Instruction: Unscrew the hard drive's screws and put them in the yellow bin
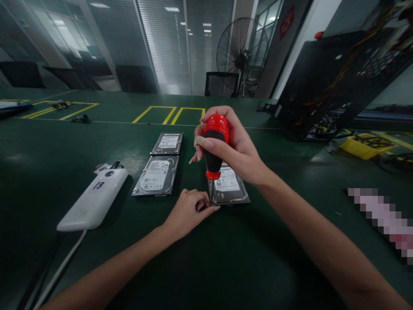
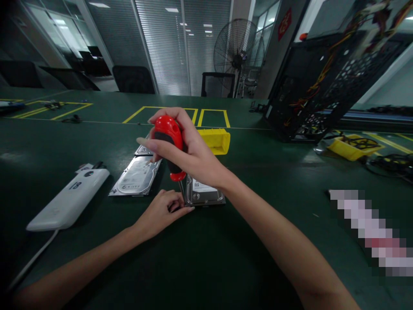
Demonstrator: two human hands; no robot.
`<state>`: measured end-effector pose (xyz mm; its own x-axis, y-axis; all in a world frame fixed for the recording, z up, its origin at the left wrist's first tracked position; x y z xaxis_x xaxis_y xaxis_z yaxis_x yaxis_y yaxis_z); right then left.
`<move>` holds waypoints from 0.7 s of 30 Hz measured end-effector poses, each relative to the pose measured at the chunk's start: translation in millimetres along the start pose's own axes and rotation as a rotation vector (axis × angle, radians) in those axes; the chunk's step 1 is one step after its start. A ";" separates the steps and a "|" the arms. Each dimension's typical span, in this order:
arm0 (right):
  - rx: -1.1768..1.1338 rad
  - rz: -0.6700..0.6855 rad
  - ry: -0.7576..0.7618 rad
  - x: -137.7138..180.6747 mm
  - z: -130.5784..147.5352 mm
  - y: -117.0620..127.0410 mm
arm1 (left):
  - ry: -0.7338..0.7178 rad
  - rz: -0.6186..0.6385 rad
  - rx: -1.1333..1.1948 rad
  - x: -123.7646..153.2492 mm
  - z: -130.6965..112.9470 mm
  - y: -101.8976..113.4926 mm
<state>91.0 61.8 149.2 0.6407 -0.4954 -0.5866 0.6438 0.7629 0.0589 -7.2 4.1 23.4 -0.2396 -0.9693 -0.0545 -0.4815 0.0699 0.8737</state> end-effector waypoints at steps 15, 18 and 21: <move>-0.216 0.004 0.035 -0.5 1.9 -4.1 | -0.022 0.002 -0.003 0.8 1.6 -1.7; -0.199 0.001 0.018 -0.3 3.4 -3.4 | -0.021 0.002 -0.006 0.2 1.8 -2.7; -0.184 -0.012 0.032 -0.9 3.2 -0.4 | -0.019 0.003 -0.003 -0.3 2.9 -3.9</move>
Point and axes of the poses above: each hand's wrist, its own x-axis away from the middle knuckle, its own y-axis out of the back of the hand, z = x × y, the point moved 4 cm from there along -x, towards the middle knuckle, and after that the axes turned 10 degrees about -x, right-handed, at the moved point
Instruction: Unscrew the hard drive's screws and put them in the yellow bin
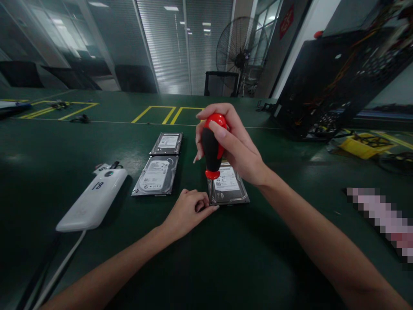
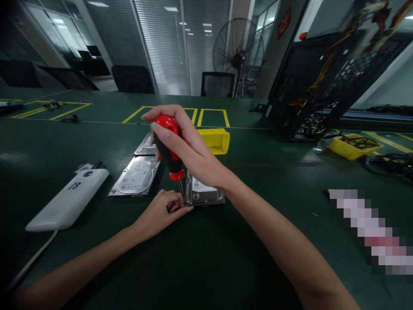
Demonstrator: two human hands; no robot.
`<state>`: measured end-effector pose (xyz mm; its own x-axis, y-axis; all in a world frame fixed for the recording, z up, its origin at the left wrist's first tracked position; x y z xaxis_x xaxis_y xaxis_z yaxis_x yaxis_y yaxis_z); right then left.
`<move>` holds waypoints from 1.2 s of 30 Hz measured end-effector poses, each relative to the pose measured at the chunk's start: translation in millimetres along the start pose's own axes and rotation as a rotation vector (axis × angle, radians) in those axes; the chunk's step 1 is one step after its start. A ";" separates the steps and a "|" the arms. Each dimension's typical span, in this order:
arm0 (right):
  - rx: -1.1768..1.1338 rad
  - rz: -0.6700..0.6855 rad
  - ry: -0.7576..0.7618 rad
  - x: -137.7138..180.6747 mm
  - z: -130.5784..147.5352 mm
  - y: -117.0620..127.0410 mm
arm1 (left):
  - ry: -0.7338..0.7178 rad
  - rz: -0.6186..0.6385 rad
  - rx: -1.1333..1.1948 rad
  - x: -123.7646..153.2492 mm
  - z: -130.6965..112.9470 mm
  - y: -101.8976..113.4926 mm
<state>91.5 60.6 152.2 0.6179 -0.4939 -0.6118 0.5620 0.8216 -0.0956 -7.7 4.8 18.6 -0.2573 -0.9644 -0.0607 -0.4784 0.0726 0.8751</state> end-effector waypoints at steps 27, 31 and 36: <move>-0.088 0.048 0.045 -4.1 -1.4 5.3 | -0.008 0.014 -0.006 0.8 3.3 -1.6; -0.098 0.019 0.058 -3.4 3.6 7.0 | -0.015 0.005 -0.004 0.7 5.5 -3.2; -0.142 0.036 0.076 -2.2 7.8 4.9 | -0.011 0.007 -0.010 0.8 5.1 -3.1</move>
Point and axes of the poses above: each hand's wrist, its own x-axis away from the middle knuckle, its own y-axis out of the back of the hand, z = x × y, the point moved 4 cm from there along -x, towards the middle knuckle, and after that the axes turned 10 degrees about -x, right-handed, at the moved point
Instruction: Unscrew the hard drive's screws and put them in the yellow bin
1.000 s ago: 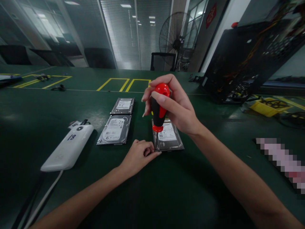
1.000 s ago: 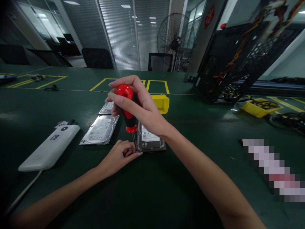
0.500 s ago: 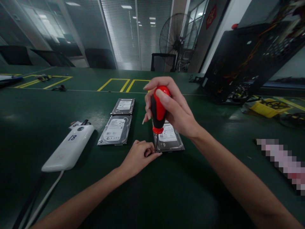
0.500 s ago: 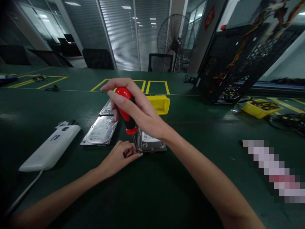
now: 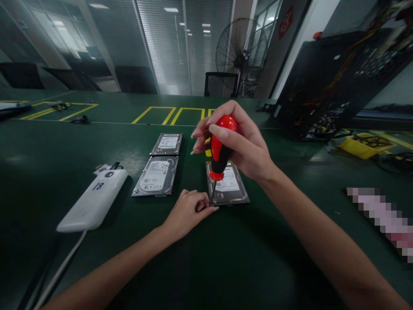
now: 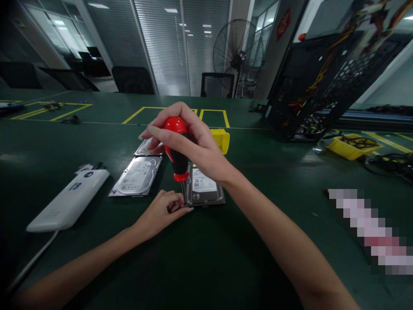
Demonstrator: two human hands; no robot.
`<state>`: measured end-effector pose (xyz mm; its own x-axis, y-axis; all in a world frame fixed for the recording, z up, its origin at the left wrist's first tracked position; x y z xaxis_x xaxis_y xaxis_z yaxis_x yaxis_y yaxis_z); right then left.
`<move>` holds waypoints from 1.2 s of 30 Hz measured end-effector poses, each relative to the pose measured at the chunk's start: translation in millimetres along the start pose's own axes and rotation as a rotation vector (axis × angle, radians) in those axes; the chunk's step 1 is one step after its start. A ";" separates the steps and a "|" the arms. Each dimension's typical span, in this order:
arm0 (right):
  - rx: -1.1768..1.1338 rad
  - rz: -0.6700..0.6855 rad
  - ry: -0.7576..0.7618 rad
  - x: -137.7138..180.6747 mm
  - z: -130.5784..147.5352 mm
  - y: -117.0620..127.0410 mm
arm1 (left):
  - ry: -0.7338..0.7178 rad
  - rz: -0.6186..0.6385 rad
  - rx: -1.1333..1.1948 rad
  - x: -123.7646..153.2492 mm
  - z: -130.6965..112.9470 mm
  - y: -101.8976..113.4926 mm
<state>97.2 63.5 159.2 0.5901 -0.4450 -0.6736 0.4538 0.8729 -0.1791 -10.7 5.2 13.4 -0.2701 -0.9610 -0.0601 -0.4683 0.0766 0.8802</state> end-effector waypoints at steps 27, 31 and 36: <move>-0.047 0.025 -0.034 0.2 -4.6 -3.0 | 0.004 0.005 0.005 0.2 -3.7 2.9; 0.000 0.013 -0.028 -0.4 -6.9 -3.8 | 0.010 0.018 -0.006 0.6 -5.5 4.7; 0.023 -0.013 -0.027 -0.4 -7.2 -5.3 | -0.005 0.014 -0.012 0.7 -3.5 2.6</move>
Point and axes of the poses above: each hand's wrist, its own x-axis away from the middle knuckle, its own y-axis out of the back of the hand, z = x × y, the point moved 4 cm from there along -x, towards the middle knuckle, and after that the axes turned 10 degrees about -x, right-handed, at the moved point
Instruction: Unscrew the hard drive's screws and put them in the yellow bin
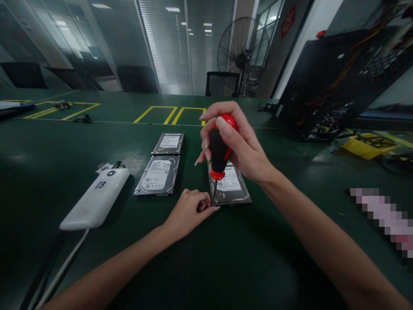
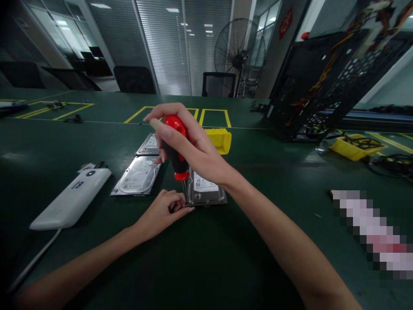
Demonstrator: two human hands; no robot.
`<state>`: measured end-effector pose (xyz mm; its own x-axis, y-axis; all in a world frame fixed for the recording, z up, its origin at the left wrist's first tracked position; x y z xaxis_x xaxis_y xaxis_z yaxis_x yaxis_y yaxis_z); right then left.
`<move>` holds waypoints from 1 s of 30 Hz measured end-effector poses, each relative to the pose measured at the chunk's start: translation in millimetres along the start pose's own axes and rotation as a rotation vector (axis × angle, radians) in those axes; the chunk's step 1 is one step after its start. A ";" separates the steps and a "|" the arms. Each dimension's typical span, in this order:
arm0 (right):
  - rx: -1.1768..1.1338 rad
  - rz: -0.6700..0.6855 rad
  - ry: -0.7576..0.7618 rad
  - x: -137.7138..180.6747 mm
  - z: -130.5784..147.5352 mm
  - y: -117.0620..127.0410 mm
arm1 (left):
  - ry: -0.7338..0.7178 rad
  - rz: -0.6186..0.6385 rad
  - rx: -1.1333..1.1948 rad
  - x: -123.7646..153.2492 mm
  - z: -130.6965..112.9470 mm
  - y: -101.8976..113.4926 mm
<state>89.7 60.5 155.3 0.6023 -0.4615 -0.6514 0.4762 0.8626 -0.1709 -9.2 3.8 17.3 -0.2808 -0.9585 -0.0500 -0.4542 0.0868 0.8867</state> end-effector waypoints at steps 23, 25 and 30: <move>0.092 0.034 -0.030 2.1 4.0 3.3 | -0.017 -0.019 -0.005 2.3 0.9 0.1; 0.117 0.010 -0.036 1.9 3.2 2.5 | -0.023 -0.020 -0.007 2.0 0.8 -0.2; 0.070 0.011 0.019 0.7 3.5 0.0 | -0.027 -0.021 -0.010 1.2 0.8 -1.2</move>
<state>92.4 59.4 157.4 0.5957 -0.4479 -0.6667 0.5138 0.8505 -0.1124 -9.6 2.8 15.8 -0.2939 -0.9524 -0.0813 -0.4516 0.0634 0.8900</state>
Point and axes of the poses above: each hand's wrist, its own x-axis away from the middle knuckle, its own y-axis out of the back of the hand, z = x × y, the point moved 4 cm from there along -x, towards the middle knuckle, and after that the axes turned 10 degrees about -x, right-handed, at the moved point
